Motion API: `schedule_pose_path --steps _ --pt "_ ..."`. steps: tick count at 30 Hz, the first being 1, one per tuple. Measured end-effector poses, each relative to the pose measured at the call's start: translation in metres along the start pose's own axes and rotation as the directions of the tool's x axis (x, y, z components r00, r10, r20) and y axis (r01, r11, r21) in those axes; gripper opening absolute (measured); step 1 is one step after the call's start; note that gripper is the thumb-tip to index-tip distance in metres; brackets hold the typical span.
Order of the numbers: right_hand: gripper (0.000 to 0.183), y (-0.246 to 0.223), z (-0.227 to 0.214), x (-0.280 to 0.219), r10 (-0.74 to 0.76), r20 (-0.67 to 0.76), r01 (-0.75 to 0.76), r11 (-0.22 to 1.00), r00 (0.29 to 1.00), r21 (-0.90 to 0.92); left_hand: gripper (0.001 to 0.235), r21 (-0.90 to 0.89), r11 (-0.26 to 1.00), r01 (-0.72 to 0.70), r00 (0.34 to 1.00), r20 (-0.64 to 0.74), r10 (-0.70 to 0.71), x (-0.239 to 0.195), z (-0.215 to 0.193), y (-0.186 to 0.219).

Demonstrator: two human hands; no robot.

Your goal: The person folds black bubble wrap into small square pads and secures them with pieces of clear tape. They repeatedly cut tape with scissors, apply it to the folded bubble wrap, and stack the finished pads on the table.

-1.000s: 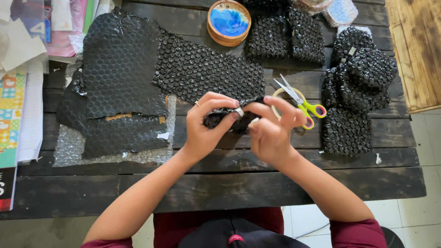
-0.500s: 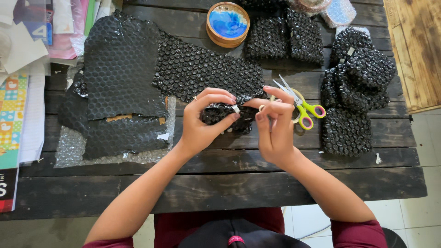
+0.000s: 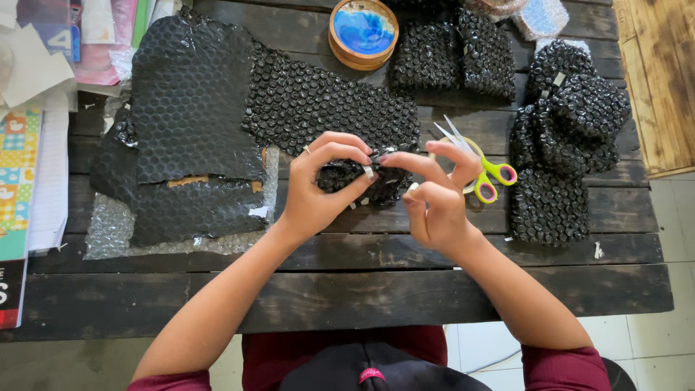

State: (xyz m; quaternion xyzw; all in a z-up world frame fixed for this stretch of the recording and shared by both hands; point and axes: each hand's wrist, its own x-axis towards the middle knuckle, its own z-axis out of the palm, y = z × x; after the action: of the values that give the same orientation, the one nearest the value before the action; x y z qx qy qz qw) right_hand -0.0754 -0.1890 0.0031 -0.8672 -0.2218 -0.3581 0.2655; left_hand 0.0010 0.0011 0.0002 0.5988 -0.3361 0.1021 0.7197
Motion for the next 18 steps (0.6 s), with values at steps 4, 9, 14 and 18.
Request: schedule_pose_path --steps 4,9,14,18 --pt "0.034 0.001 0.000 0.001 -0.069 -0.011 0.067 0.990 0.998 -0.121 0.016 0.108 0.993 -0.053 0.998 -0.011 0.054 0.000 -0.001 0.001" --pt "0.018 -0.014 -0.011 0.033 0.061 0.001 -0.061 0.993 0.998 0.096 0.020 0.294 0.949 -0.117 0.993 0.022 0.115 -0.002 -0.003 -0.003" --pt "0.013 -0.015 -0.020 0.052 -0.014 0.046 0.019 0.994 0.999 -0.105 0.020 0.315 0.938 -0.144 0.989 0.033 0.141 -0.001 -0.004 -0.002" --pt "0.007 -0.024 -0.026 0.059 -0.043 0.101 0.073 0.947 0.994 -0.312 0.020 0.324 0.933 -0.160 0.987 0.042 0.155 0.000 -0.004 -0.001"
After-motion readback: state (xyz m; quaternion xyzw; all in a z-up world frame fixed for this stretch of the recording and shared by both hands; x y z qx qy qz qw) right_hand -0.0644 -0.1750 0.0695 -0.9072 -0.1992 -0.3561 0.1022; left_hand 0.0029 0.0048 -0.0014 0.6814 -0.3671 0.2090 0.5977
